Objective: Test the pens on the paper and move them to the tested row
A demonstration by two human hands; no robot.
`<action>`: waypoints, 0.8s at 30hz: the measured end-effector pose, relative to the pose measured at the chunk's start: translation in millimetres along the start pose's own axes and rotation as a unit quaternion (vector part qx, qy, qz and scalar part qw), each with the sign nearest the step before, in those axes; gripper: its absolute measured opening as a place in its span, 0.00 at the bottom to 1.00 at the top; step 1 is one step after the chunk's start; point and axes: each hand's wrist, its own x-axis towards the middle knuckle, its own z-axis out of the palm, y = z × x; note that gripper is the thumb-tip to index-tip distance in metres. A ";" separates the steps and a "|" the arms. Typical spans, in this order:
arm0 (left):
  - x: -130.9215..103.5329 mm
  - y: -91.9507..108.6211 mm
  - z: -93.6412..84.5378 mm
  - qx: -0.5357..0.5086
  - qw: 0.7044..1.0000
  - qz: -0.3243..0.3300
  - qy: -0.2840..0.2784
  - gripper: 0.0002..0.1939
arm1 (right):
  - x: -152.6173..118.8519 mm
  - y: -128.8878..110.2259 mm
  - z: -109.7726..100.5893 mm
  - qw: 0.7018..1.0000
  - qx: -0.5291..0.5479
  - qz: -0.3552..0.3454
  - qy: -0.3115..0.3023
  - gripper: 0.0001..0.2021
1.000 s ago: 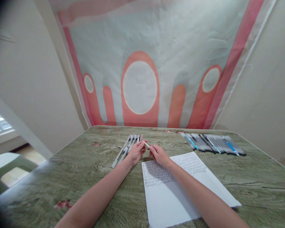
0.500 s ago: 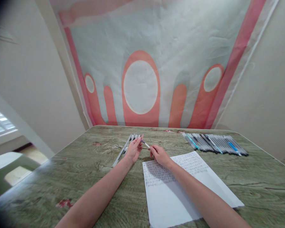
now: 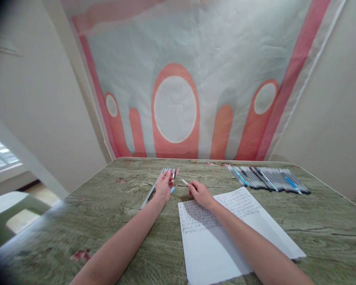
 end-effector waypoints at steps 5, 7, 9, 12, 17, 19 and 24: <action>-1.5 -6.1 -1.8 0.009 0.999 -0.034 -0.036 0.16 | -0.4 -3.6 -0.8 1.000 0.021 0.008 0.003 0.15; -4.3 -7.1 0.0 0.011 0.997 -0.055 -0.056 0.15 | -0.8 -5.7 -1.2 1.000 0.023 0.009 0.008 0.16; -6.8 -6.9 2.3 0.008 0.995 -0.068 -0.066 0.15 | -1.3 -7.6 -1.5 1.000 0.024 0.008 0.009 0.16; -8.4 -6.3 4.3 -0.004 0.995 -0.066 -0.076 0.15 | -2.1 -9.6 -1.3 0.999 0.031 0.004 0.001 0.17; -8.0 -7.4 3.7 -0.003 0.996 -0.055 -0.076 0.15 | -2.4 -8.8 0.4 0.999 0.038 0.005 -0.008 0.16; -7.7 -8.3 3.6 0.007 0.996 -0.045 -0.072 0.15 | -2.5 -7.8 1.3 0.999 0.042 0.005 -0.011 0.16; -8.4 -11.0 5.7 0.044 0.998 -0.010 -0.045 0.17 | -3.3 -6.6 3.1 0.999 0.047 0.006 -0.012 0.16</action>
